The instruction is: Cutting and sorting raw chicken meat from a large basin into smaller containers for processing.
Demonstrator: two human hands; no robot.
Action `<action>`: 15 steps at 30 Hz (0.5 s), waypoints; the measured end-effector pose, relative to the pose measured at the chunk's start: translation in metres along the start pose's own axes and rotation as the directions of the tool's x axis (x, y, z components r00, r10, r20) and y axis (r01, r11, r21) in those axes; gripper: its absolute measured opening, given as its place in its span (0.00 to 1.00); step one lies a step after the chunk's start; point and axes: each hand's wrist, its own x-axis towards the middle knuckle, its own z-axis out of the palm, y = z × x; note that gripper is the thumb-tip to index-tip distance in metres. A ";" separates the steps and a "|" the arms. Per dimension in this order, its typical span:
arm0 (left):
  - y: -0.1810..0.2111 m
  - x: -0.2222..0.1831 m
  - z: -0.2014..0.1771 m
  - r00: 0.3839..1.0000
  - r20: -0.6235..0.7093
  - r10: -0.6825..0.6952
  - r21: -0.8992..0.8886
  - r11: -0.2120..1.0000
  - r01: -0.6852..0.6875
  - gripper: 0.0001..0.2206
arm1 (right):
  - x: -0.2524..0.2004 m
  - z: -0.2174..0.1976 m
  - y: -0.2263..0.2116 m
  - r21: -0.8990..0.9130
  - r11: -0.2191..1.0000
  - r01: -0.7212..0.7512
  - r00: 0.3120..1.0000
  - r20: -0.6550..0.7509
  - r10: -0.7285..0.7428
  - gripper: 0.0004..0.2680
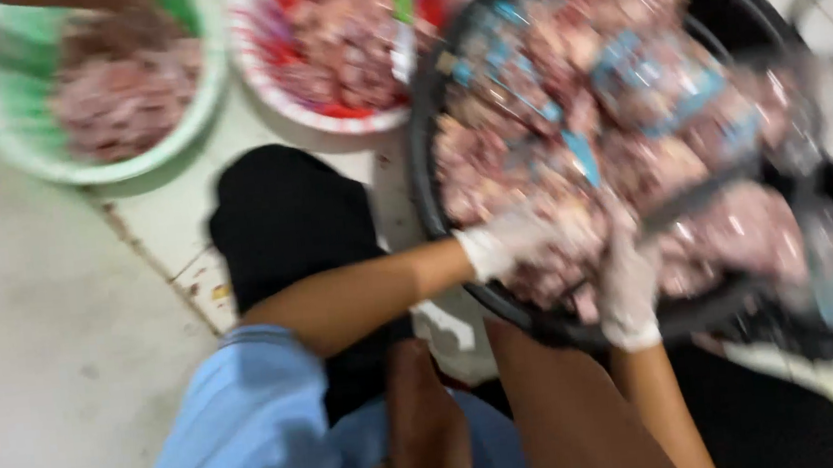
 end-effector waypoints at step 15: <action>0.113 -0.105 -0.034 0.994 0.052 -0.094 -0.608 0.787 0.107 0.13 | 0.007 0.013 0.074 0.249 0.967 0.054 0.993 0.088 -0.078 0.04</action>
